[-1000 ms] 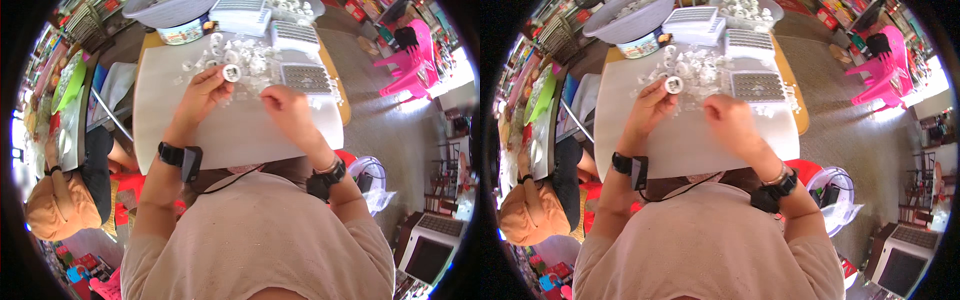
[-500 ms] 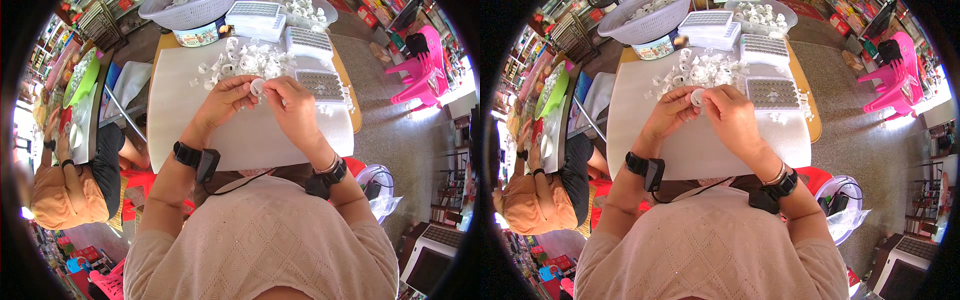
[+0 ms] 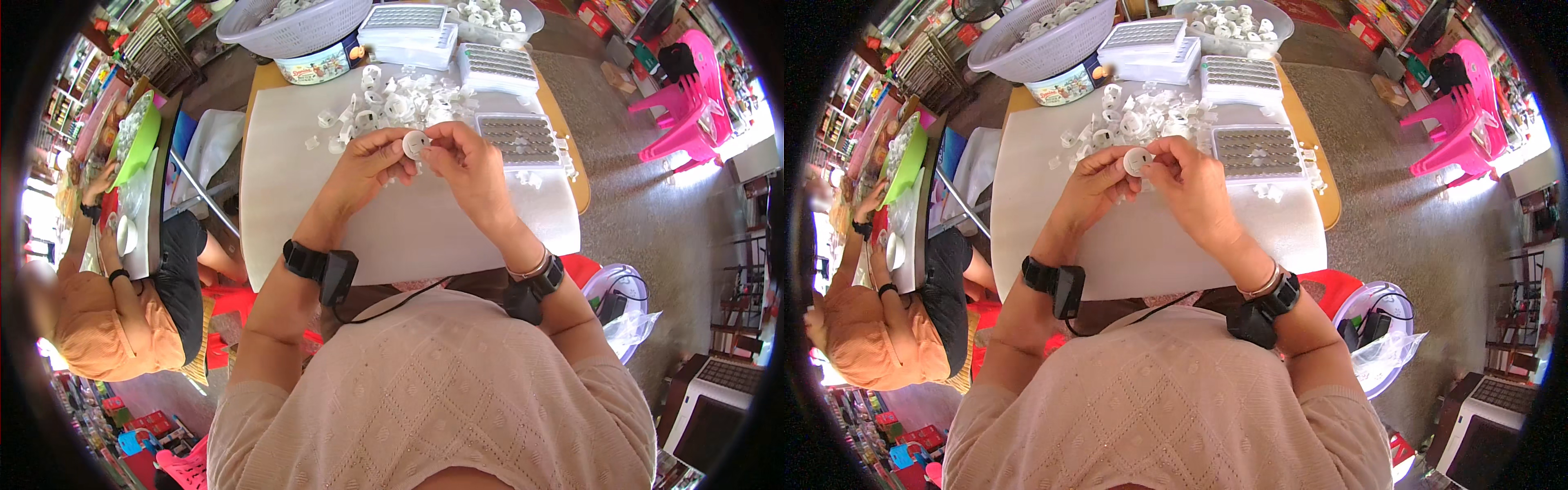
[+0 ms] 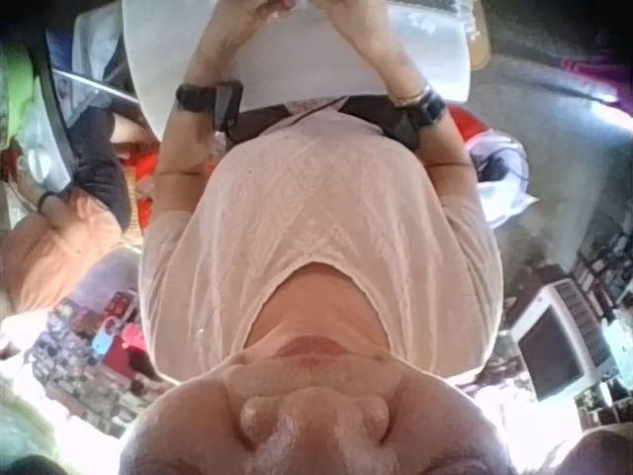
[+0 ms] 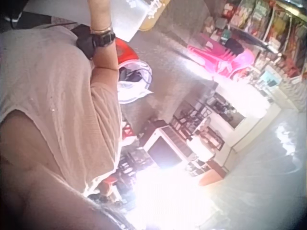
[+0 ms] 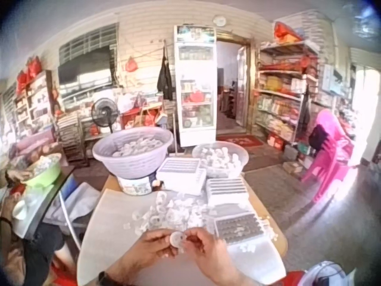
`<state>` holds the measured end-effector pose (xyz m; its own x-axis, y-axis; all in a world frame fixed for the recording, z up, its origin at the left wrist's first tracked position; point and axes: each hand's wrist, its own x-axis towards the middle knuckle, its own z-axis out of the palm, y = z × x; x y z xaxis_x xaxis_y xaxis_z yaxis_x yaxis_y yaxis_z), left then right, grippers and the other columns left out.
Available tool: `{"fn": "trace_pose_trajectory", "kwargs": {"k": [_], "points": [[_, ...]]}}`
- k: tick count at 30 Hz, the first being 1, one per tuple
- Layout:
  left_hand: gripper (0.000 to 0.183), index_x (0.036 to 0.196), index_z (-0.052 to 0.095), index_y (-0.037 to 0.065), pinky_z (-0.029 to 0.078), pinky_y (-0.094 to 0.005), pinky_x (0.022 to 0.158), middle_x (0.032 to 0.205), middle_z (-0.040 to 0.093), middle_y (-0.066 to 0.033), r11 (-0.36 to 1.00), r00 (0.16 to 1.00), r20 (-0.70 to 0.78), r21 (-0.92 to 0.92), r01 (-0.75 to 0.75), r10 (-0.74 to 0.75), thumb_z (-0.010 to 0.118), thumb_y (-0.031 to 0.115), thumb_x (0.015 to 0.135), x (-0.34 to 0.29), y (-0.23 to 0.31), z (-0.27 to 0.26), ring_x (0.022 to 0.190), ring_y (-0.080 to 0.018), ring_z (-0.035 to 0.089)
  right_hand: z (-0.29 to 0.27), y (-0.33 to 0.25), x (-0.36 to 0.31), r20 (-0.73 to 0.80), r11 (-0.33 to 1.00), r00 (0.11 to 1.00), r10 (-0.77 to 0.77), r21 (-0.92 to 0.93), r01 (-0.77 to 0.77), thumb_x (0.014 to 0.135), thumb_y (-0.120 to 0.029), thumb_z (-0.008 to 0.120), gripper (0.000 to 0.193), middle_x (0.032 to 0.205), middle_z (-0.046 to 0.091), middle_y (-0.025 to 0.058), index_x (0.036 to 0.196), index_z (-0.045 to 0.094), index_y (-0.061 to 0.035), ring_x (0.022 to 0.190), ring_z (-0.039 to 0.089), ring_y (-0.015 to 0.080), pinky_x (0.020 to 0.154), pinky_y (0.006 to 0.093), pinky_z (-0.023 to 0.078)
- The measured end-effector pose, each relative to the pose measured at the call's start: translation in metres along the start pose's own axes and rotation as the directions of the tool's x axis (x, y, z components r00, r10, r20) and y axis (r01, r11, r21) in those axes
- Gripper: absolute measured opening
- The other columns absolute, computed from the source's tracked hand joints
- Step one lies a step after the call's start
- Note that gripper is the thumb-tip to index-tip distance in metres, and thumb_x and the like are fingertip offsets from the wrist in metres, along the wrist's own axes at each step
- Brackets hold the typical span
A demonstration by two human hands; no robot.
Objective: Manually assemble small plastic components by inserting one into another.
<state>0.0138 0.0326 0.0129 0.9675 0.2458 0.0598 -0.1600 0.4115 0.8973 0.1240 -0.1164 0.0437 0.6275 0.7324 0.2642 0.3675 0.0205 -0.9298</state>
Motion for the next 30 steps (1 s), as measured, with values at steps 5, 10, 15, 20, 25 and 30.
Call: {"fn": "trace_pose_trajectory", "kwargs": {"k": [5, 10, 15, 20, 25, 30], "points": [[0.027, 0.114, 0.059, 0.0, 0.049, -0.0274, 0.064, 0.087, 0.061, -0.0049, 0.964, 0.983, -0.169, 0.265, -0.023, 0.07, 0.055, 0.017, 0.093, 0.002, 0.0, 0.008, 0.076, -0.0138, 0.059, 0.002, 0.007, -0.001, -0.067, 0.999, 0.997, -0.023, -0.024, 0.022, 0.08, -0.006, 0.066, 0.019, 0.074, 0.061, 0.0021, 0.098, 0.063, -0.001, 0.064, 0.054, 0.007, 0.059, 0.0229, 0.045], [0.022, 0.109, 0.061, 0.0, 0.05, -0.0254, 0.059, 0.08, 0.061, -0.0047, 0.927, 0.973, -0.185, 0.369, -0.061, 0.138, 0.059, 0.012, 0.09, 0.001, 0.001, 0.013, 0.069, -0.012, 0.059, 0.006, 0.02, -0.002, -0.116, 0.989, 0.986, -0.123, -0.099, 0.112, 0.08, -0.006, 0.065, 0.018, 0.072, 0.062, 0.0078, 0.097, 0.061, -0.0014, 0.062, 0.059, 0.0146, 0.058, 0.0279, 0.048], [0.019, 0.105, 0.061, 0.0, 0.048, -0.0228, 0.054, 0.077, 0.06, -0.0029, 0.889, 0.954, -0.244, 0.455, -0.049, 0.177, 0.061, 0.006, 0.086, 0.001, -0.002, 0.015, 0.063, -0.0095, 0.057, 0.013, 0.021, -0.005, -0.063, 0.988, 0.99, -0.126, -0.098, 0.119, 0.081, -0.005, 0.058, 0.019, 0.067, 0.061, 0.0132, 0.1, 0.055, -0.0026, 0.058, 0.061, 0.0286, 0.055, 0.0366, 0.048], [0.014, 0.098, 0.061, 0.001, 0.041, -0.0198, 0.048, 0.071, 0.058, 0.0001, 0.846, 0.952, -0.273, 0.532, 0.027, 0.141, 0.06, 0.005, 0.085, 0.004, -0.008, 0.015, 0.056, -0.0047, 0.051, 0.02, 0.037, -0.005, -0.032, 0.998, 0.997, -0.068, -0.013, 0.067, 0.083, -0.002, 0.05, 0.017, 0.067, 0.06, 0.0174, 0.1, 0.048, -0.0017, 0.062, 0.062, 0.0347, 0.058, 0.0412, 0.048], [0.015, 0.099, 0.06, 0.002, 0.037, -0.019, 0.046, 0.07, 0.057, 0.0012, 0.816, 0.944, -0.292, 0.576, 0.047, 0.152, 0.06, 0.005, 0.085, 0.003, -0.006, 0.023, 0.055, -0.0032, 0.049, 0.019, 0.041, -0.005, -0.024, 0.994, 0.999, -0.025, 0.101, 0.027, 0.083, -0.002, 0.05, 0.016, 0.066, 0.059, 0.0148, 0.099, 0.048, -0.0029, 0.058, 0.06, 0.0281, 0.056, 0.0371, 0.047], [0.016, 0.099, 0.059, 0.002, 0.036, -0.0187, 0.046, 0.068, 0.055, 0.0017, 0.804, 0.942, -0.285, 0.593, 0.029, 0.176, 0.061, 0.005, 0.084, 0.002, -0.006, 0.023, 0.054, -0.0032, 0.048, 0.018, 0.038, -0.006, 0.014, 0.976, 0.999, 0.031, 0.216, -0.034, 0.083, -0.002, 0.052, 0.013, 0.064, 0.057, 0.0095, 0.095, 0.048, -0.0041, 0.056, 0.058, 0.018, 0.054, 0.0314, 0.045]]}}
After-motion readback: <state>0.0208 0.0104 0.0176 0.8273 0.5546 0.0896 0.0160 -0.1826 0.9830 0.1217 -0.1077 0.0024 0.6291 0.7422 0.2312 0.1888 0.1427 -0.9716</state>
